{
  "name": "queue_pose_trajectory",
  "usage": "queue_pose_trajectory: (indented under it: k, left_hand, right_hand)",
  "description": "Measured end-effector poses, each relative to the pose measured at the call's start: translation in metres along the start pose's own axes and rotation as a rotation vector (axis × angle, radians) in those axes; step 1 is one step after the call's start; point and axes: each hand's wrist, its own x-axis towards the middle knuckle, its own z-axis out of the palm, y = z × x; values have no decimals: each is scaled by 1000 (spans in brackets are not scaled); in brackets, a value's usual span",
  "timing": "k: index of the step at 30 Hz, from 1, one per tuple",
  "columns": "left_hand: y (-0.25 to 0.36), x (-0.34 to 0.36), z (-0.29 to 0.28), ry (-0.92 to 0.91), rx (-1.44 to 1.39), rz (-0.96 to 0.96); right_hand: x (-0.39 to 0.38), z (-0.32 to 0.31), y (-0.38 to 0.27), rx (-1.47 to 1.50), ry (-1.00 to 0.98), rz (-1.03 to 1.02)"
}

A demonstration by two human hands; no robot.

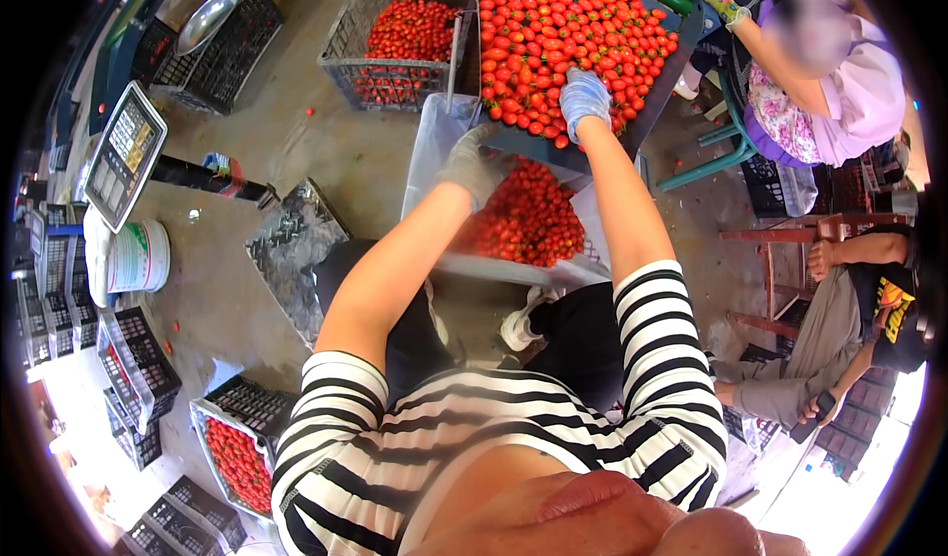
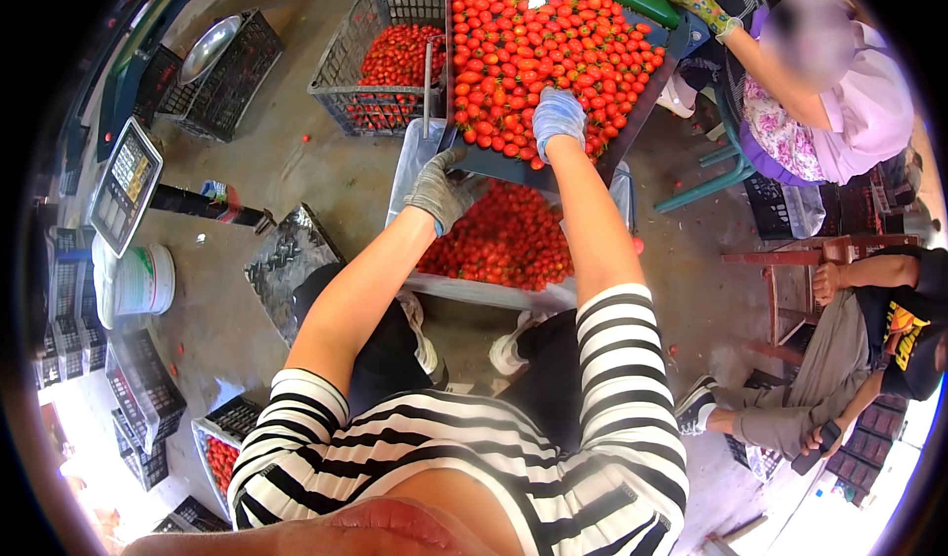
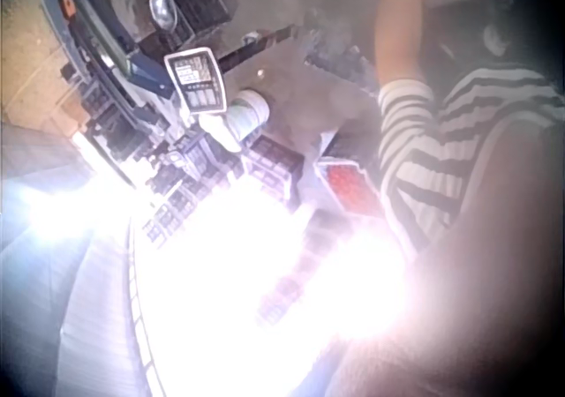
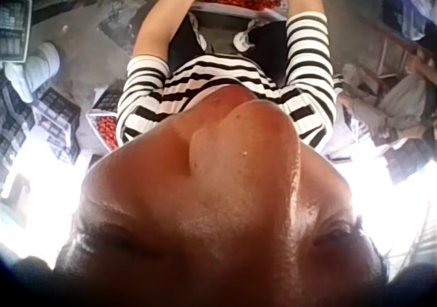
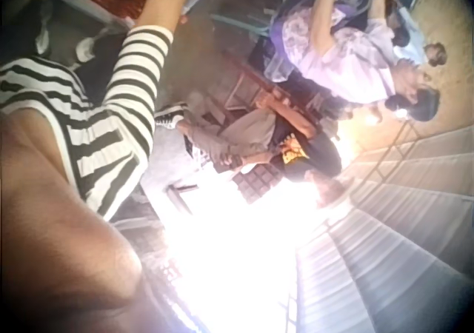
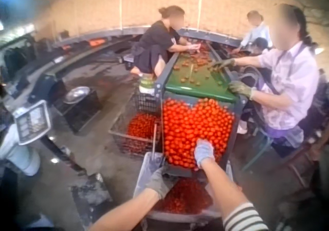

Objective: The person sorts tomatoes by hand, moving them from plastic crates onto a conveyor belt and into other containers.

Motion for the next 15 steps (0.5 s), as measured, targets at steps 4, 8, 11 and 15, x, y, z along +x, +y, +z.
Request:
queue_pose_trajectory:
  k: [4,8,11,15]
  left_hand:
    - [0,-3,1,4,6,17]
    - [1,-6,5,-3,-8,-2]
    - [0,-4,5,-27,17,6]
    - [-1,1,-1,-59,-4,12]
  right_hand:
    - [-20,-3,-8,-263,-12,-200]
    - [-45,-33,-18,-74,-26,-155]
    - [-39,-25,0,445,123,-139]
    - [-71,-42,-19,1571,46,142]
